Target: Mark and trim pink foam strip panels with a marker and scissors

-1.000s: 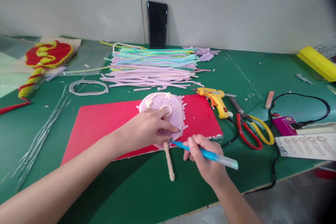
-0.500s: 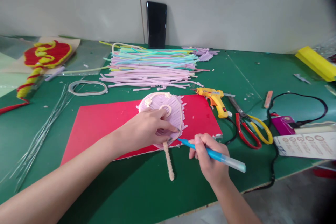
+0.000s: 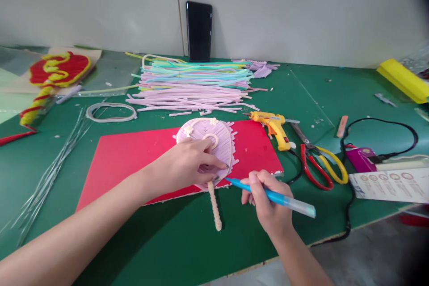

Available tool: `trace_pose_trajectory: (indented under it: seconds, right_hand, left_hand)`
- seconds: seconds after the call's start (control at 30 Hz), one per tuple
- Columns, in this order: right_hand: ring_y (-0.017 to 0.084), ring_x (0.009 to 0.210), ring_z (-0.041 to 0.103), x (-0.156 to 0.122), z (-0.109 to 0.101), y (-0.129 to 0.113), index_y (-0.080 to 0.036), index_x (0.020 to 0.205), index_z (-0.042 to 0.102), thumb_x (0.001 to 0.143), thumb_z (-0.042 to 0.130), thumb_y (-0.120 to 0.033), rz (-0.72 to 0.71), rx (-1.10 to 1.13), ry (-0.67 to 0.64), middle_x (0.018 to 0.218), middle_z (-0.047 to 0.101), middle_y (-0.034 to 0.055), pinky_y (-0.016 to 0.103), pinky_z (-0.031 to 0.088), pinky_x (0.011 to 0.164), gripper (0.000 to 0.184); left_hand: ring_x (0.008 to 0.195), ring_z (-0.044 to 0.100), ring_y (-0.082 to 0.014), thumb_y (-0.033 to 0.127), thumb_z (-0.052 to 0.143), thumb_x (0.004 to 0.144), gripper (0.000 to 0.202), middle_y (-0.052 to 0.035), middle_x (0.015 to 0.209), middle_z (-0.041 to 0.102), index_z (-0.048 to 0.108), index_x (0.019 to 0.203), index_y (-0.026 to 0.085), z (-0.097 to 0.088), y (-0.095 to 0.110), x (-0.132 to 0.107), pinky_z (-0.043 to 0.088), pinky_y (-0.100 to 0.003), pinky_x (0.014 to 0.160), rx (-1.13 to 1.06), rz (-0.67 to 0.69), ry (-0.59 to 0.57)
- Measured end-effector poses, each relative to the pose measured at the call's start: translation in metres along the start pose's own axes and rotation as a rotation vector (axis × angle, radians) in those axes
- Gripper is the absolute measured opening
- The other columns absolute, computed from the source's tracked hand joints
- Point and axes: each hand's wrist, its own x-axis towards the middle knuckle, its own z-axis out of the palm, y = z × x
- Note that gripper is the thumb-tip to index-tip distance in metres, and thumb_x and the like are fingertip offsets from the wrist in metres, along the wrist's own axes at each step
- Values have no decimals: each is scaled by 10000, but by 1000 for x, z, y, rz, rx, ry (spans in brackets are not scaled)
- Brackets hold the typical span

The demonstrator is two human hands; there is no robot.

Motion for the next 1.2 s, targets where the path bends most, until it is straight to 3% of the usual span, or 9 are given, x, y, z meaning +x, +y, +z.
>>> trace_pose_trajectory:
  seconds: [0.17,0.33,0.47,0.83,1.07,1.2]
  right_hand:
    - [83,452,558,-1,0,-1,-199,629,507,957,458,-227,-15,35,-121,512,591,-27,181,458,486,333]
    - [100,488,586,0,2,-2,-196,708,580,951,464,-223,-66,-2,-185,553,620,-16,195,465,496,270]
    - [101,469,578,0,2,-1,-201,697,566,959,449,-219,-40,-13,-122,519,599,-22,197,460,488,287]
    - [88,433,532,0,2,-1,-203,623,505,957,456,-247,2,27,-107,500,586,-26,193,432,459,341]
    - [91,407,515,-1,1,1,-196,670,563,962,460,-267,32,21,-68,478,585,-28,197,410,428,318]
    - [84,382,491,0,1,1,-196,681,572,962,468,-266,53,24,32,446,553,-44,192,402,417,308]
  left_hand:
    - [701,429,-123,291,671,848,230,3,832,458,735,1052,375,1,0,0,310,-233,598,10,19,14]
    - [694,436,-129,292,628,877,217,-3,822,461,738,1054,351,1,0,-1,313,-239,599,22,42,29]
    - [706,437,-133,295,679,843,229,-5,838,471,736,1055,358,1,-1,-1,309,-239,603,18,46,22]
    - [693,435,-121,318,633,874,202,-7,844,473,746,1039,336,2,-1,-1,320,-232,599,-2,48,41]
    - [692,437,-119,319,648,867,207,-1,838,471,741,1049,351,1,-1,-1,324,-236,602,4,36,27]
    - [702,439,-125,323,658,857,212,-5,845,473,741,1052,340,1,-1,-1,328,-240,596,10,38,26]
